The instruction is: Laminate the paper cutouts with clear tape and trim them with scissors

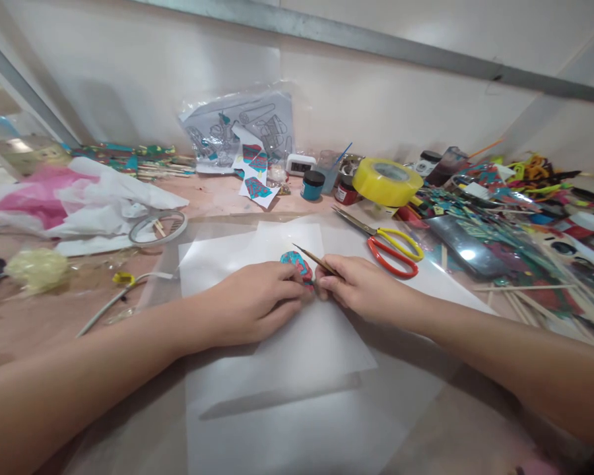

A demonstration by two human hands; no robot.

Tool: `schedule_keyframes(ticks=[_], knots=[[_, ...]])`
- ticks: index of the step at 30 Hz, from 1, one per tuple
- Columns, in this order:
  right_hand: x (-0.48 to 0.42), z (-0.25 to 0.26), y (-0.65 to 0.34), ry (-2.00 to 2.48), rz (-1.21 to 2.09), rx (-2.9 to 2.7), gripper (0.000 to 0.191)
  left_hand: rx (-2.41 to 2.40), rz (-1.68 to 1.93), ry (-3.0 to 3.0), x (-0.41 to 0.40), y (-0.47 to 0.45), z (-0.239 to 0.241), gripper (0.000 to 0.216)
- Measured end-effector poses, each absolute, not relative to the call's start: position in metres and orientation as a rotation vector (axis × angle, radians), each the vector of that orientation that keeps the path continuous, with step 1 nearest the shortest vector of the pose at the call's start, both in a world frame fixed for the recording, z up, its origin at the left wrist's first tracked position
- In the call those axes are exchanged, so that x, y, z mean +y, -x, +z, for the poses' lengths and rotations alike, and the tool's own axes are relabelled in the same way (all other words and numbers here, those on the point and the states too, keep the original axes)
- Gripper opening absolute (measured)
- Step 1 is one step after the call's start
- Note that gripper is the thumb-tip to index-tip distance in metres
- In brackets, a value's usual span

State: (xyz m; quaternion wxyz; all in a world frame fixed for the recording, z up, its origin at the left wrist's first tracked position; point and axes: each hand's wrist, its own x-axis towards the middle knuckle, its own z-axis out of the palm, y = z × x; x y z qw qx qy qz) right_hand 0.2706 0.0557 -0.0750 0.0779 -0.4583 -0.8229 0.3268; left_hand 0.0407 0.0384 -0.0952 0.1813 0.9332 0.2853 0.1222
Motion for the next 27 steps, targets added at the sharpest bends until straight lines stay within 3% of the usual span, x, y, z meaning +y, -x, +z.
schedule_keyframes(ticks=[10, 13, 23, 27], knots=[[0.032, -0.081, -0.275, 1.252, 0.827, -2.516, 0.009, 0.793, 0.437, -2.656, 0.037, -0.043, -0.103, 0.032], [0.029, -0.081, -0.275, 1.229, 0.846, -2.508, 0.010, 0.840, 0.447, -2.711, 0.034, -0.046, -0.104, 0.020], [0.051, -0.072, -0.265, 1.086, 1.148, -2.560, 0.028, 0.899, 0.425, -2.548, 0.038, -0.050, -0.099, 0.016], [0.057, -0.077, -0.256, 1.203, 1.191, -2.482, 0.025, 1.063, 0.467, -2.365, 0.038, -0.052, -0.098, 0.015]])
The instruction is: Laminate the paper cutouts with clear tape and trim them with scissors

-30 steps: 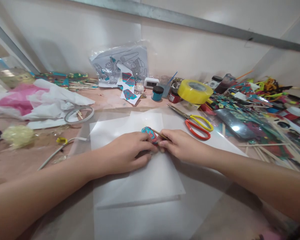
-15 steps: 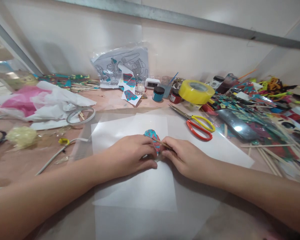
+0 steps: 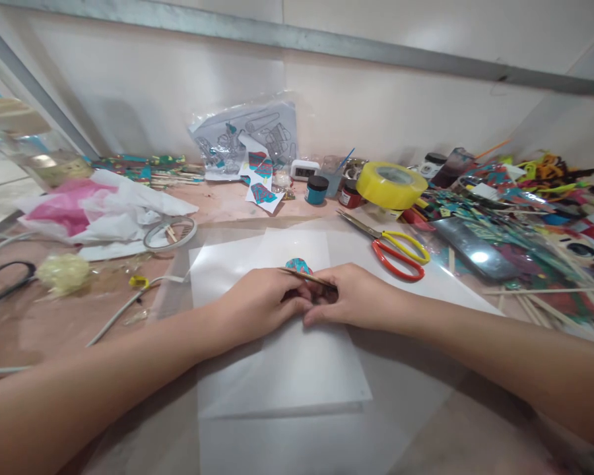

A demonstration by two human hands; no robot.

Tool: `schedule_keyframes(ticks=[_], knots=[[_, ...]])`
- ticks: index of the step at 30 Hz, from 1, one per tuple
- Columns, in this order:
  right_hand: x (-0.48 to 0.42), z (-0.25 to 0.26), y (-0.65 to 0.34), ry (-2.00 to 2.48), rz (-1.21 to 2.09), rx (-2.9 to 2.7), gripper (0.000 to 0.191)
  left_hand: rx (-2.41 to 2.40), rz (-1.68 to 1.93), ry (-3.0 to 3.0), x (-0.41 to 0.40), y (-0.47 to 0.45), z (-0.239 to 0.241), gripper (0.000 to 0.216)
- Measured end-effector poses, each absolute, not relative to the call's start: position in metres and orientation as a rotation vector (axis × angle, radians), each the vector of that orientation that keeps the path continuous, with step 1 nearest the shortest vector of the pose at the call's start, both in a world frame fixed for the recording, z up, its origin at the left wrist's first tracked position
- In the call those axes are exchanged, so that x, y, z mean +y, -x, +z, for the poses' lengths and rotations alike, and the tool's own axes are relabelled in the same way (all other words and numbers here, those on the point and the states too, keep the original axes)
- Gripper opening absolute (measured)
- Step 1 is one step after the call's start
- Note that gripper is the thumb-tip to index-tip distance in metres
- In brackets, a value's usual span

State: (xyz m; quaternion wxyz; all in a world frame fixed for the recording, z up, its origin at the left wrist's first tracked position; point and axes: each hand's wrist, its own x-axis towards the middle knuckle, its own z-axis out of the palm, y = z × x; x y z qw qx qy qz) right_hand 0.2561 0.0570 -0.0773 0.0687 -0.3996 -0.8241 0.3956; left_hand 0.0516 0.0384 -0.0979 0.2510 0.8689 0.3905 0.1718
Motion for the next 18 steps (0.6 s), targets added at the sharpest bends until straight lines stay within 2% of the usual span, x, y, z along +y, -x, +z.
schedule_keyframes(ticks=[4, 10, 15, 18], knots=[[0.057, -0.082, -0.251, 1.251, 1.198, -2.424, 0.016, 1.164, 0.532, -2.134, 0.036, -0.055, -0.096, 0.010], [0.056, -0.090, -0.251, 1.220, 1.272, -2.351, 0.009, 1.052, 0.479, -1.918, 0.045, -0.039, -0.081, 0.026], [0.056, -0.092, -0.255, 1.198, 1.291, -2.311, 0.008, 0.990, 0.066, -2.225, 0.045, -0.013, -0.058, 0.043], [0.054, -0.093, -0.256, 1.195, 1.275, -2.306, 0.006, 0.989, 0.078, -2.398, 0.042, -0.013, -0.060, 0.031]])
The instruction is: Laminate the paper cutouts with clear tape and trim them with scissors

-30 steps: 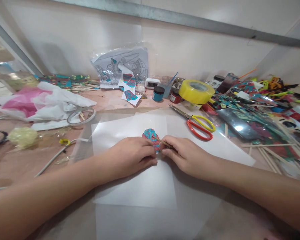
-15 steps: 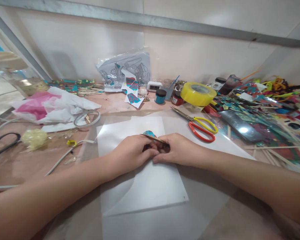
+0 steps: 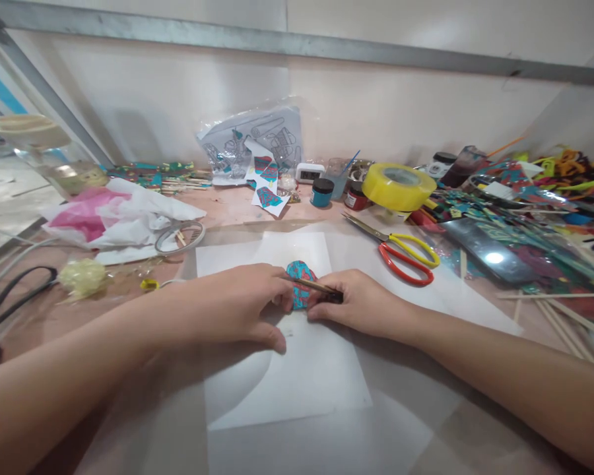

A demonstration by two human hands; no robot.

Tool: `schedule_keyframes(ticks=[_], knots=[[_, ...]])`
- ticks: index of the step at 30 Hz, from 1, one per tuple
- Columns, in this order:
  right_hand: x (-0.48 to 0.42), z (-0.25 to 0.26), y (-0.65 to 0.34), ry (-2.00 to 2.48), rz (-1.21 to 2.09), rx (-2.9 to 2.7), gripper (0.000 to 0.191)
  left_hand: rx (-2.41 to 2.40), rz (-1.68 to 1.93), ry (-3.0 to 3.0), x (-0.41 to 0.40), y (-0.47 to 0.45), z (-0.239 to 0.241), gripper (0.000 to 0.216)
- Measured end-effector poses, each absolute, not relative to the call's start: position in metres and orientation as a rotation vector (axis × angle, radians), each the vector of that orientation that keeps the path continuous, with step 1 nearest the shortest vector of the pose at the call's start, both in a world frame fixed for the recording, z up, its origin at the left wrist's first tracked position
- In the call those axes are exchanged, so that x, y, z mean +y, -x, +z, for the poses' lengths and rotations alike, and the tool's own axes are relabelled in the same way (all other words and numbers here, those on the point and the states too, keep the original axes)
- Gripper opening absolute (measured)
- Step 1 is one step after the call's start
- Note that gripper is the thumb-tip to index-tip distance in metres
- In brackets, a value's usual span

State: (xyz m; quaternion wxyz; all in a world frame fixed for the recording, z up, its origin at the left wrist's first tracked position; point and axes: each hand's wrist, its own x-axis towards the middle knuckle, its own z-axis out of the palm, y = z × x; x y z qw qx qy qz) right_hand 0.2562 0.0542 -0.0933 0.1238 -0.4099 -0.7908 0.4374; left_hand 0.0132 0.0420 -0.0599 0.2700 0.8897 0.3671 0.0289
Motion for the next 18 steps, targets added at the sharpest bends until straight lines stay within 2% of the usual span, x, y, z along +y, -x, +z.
schedule_keyframes(ticks=[3, 11, 15, 18], knots=[[0.052, -0.093, -0.257, 1.172, 1.211, -2.341, 0.004, 0.921, 0.123, -2.460, 0.042, -0.019, -0.067, 0.005], [0.053, -0.090, -0.259, 1.156, 1.253, -2.368, 0.007, 0.966, 0.094, -2.108, 0.063, -0.001, -0.049, 0.020], [0.054, -0.091, -0.258, 1.165, 1.212, -2.395, 0.007, 1.337, 0.502, -2.160, 0.078, 0.023, -0.027, 0.030], [0.057, -0.086, -0.258, 1.162, 1.230, -2.427, 0.012, 1.360, 0.729, -2.091, 0.078, 0.030, -0.016, 0.035]])
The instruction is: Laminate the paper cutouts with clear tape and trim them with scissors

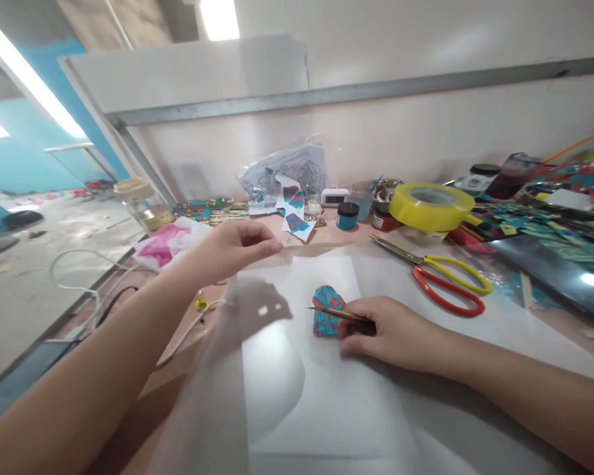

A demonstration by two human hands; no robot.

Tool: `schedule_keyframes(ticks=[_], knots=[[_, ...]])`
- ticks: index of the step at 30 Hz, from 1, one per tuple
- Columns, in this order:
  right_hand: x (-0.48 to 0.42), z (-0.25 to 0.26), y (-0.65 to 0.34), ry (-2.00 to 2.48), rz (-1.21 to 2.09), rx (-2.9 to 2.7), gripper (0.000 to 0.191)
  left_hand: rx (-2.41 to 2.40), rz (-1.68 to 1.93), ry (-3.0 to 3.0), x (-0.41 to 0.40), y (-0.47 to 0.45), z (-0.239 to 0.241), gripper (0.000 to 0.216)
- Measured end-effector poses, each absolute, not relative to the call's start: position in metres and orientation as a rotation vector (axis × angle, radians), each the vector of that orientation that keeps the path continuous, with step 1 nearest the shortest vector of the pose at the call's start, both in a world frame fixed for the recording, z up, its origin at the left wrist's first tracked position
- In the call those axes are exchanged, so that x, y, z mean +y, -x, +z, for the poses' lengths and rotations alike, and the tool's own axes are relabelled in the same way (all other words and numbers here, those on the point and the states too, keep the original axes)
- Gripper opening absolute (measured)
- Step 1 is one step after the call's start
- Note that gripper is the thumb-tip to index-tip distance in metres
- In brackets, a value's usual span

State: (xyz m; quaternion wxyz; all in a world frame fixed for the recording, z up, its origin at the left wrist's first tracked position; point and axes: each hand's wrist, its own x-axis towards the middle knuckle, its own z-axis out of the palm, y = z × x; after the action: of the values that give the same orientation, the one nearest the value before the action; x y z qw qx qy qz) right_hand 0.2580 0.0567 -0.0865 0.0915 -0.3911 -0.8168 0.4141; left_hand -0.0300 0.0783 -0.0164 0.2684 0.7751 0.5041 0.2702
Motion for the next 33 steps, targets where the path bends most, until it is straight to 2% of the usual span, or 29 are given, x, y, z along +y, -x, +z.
schedule_keyframes(ticks=[4, 8, 13, 18, 23, 29, 33], knots=[[0.057, -0.073, -0.260, 1.127, 1.397, -2.234, 0.021, 1.152, 0.752, -1.925, 0.069, 0.014, -0.024, 0.035], [0.048, -0.060, -0.263, 1.214, 1.238, -1.769, 0.027, 1.227, 0.757, -1.978, 0.053, -0.016, -0.040, 0.039], [0.028, -0.048, -0.261, 1.035, 1.320, -1.783, 0.026, 1.410, 0.860, -2.383, 0.028, -0.043, -0.042, 0.041], [0.022, -0.045, -0.260, 1.054, 1.357, -1.770, 0.022, 1.306, 1.130, -2.906, 0.018, -0.047, -0.045, 0.038], [0.022, -0.053, -0.260, 1.018, 1.340, -1.831, 0.017, 1.262, 1.080, -3.089, 0.012, -0.045, -0.046, 0.036], [0.021, -0.056, -0.259, 0.951, 1.270, -1.827, 0.016, 1.152, 1.116, -3.041, 0.003, -0.039, -0.044, 0.039], [0.021, -0.057, -0.260, 0.964, 1.194, -1.822, 0.019, 1.226, 1.046, -2.597, -0.002, -0.039, -0.034, 0.023]])
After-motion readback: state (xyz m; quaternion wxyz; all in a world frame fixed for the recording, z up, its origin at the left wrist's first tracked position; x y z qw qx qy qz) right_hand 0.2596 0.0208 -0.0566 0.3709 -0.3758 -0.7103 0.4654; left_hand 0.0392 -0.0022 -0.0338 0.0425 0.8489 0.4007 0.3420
